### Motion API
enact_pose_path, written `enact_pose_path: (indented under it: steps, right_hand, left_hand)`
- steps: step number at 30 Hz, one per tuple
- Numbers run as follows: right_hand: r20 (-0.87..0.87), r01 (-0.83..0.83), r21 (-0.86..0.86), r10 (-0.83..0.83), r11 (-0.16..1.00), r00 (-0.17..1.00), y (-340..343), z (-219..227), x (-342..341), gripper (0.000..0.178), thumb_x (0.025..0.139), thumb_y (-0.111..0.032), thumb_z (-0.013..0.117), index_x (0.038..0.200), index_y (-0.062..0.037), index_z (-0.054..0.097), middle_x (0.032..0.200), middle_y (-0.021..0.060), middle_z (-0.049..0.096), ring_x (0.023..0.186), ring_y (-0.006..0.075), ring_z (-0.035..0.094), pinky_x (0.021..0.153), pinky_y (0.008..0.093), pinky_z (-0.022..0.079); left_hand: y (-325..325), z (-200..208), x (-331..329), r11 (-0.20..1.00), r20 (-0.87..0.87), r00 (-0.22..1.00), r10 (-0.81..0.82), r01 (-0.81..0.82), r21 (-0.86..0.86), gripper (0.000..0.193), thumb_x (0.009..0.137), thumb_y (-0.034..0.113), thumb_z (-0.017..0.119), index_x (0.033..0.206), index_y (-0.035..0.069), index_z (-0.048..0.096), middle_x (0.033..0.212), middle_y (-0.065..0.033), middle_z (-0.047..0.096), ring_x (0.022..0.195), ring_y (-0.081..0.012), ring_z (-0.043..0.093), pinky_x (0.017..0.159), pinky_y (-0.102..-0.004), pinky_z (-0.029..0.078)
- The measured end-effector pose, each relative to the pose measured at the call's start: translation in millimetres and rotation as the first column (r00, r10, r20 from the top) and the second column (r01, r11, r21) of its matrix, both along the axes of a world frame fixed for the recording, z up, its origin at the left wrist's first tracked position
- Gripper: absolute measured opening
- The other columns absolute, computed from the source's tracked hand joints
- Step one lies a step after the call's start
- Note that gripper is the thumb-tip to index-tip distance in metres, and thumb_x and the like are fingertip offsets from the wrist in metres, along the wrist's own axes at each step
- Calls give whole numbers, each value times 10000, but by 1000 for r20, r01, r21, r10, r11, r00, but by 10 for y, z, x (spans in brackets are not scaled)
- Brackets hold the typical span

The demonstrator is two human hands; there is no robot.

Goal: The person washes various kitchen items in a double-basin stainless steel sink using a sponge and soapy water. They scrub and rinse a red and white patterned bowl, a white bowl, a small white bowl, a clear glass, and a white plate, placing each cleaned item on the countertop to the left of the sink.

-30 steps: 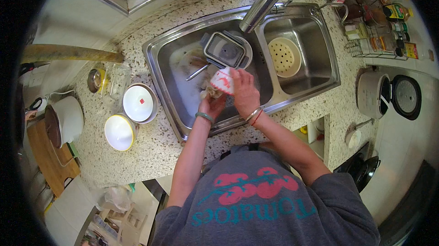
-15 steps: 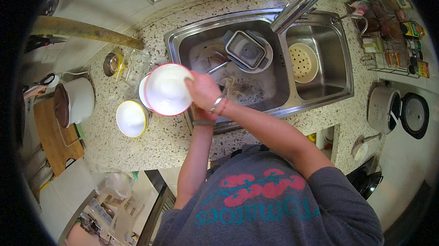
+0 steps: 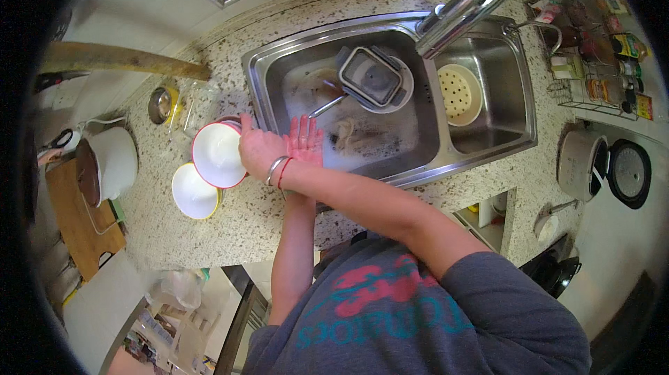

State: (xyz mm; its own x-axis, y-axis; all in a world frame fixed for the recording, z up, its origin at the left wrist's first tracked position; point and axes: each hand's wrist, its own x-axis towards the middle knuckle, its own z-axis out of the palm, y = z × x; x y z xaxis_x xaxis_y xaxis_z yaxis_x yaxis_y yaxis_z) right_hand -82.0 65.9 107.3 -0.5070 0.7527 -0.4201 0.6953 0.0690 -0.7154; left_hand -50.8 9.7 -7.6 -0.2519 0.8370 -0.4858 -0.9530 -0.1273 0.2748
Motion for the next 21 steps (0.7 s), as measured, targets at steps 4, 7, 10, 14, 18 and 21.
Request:
enact_pose_path:
  steps: [4,7,10,14,18,21]
  right_hand:
    - [-83,37,13,-36,999,996,22,-42,25,501,873,-269,484,1267,2,335,684,245,617,631,419,611,580,505,485]
    - [-162,72,29,-66,997,985,54,-114,86,549,872,-349,513,1261,7,359,674,253,609,624,411,610,571,504,477]
    - [-257,69,-12,-69,998,964,138,-100,295,497,876,-374,535,1186,8,465,656,193,623,572,298,635,522,415,487]
    - [-373,310,-292,-406,905,834,411,-320,957,328,886,-322,521,934,-10,608,699,152,641,635,241,649,582,336,499]
    - [-332,434,-425,-583,794,742,720,-544,1781,296,884,-245,498,782,-6,640,667,77,647,560,153,629,495,287,496]
    - [-248,428,-532,-618,730,745,845,-774,2159,290,872,-209,488,745,6,636,676,79,652,526,156,623,480,285,504]
  left_hand:
    - [96,153,40,992,32,999,8,-4,-128,484,974,371,295,1373,98,318,1412,-132,335,1317,-285,298,1076,-443,250]
    - [109,87,99,984,-6,996,-90,88,-154,480,969,365,323,1363,92,335,1386,-138,369,1295,-289,335,1055,-432,296]
    - [90,-137,212,972,-101,968,-228,221,-73,482,957,373,355,1348,90,356,1365,-136,394,1266,-285,372,1037,-425,321]
    - [316,-817,288,927,67,955,-289,261,269,380,940,282,424,1261,80,446,1251,-108,490,1158,-228,462,981,-387,375]
    - [803,-571,546,894,-577,683,-448,333,-300,386,843,108,556,1225,101,502,1185,-128,520,1058,-192,522,878,-348,442]
    - [1070,-280,708,951,-928,-211,-308,-38,-307,490,792,18,582,1265,54,458,1100,-152,574,931,-266,604,800,-364,483]
